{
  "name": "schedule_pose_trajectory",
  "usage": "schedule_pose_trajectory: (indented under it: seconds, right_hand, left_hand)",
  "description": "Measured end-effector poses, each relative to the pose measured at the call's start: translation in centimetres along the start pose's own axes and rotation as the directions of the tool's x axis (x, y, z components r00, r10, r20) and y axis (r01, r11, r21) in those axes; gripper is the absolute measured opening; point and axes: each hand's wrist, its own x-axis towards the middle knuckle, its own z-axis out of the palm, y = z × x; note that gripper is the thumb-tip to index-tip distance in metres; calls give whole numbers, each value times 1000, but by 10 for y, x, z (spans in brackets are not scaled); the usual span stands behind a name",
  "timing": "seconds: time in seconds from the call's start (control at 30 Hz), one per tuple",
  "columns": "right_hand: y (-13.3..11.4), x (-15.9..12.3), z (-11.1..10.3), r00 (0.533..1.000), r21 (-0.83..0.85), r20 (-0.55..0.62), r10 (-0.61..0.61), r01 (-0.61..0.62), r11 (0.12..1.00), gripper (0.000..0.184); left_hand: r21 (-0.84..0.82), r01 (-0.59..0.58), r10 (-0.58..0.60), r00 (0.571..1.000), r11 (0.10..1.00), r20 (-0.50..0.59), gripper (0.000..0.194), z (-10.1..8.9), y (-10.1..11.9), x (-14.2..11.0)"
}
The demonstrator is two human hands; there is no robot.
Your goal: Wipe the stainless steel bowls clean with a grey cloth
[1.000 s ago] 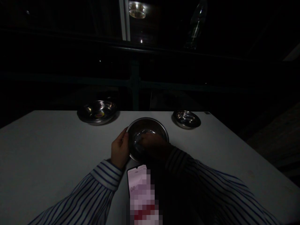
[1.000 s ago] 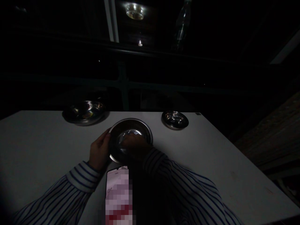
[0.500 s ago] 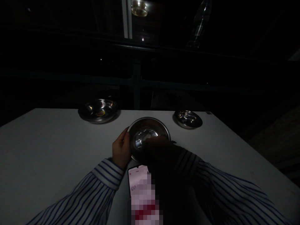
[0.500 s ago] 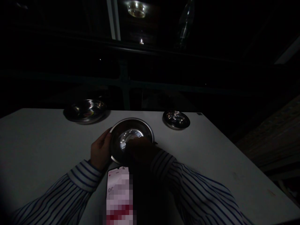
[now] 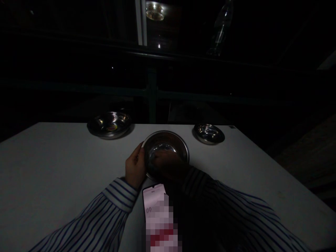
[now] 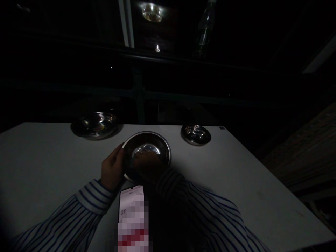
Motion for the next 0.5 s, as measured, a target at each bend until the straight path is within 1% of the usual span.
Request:
schedule_pose_trajectory:
  seconds: [0.17,0.3,0.4,0.5]
  right_hand:
    - [2,10,-2,992,-9,-48,117,-117,993,25]
    - [10,14,-6,978,-31,-62,201,-204,979,25]
    - [19,14,-10,966,-51,-55,253,-256,965,25]
    - [27,10,-13,957,-69,-33,288,-290,954,28]
  left_hand:
    - [25,-48,48,999,999,4,47,-1,-2,0]
    - [41,-69,69,998,997,15,45,-2,-1,-2]
    - [70,-71,72,997,995,-4,44,-2,0,-2]
    - [71,-48,48,999,996,3,44,-1,1,-3]
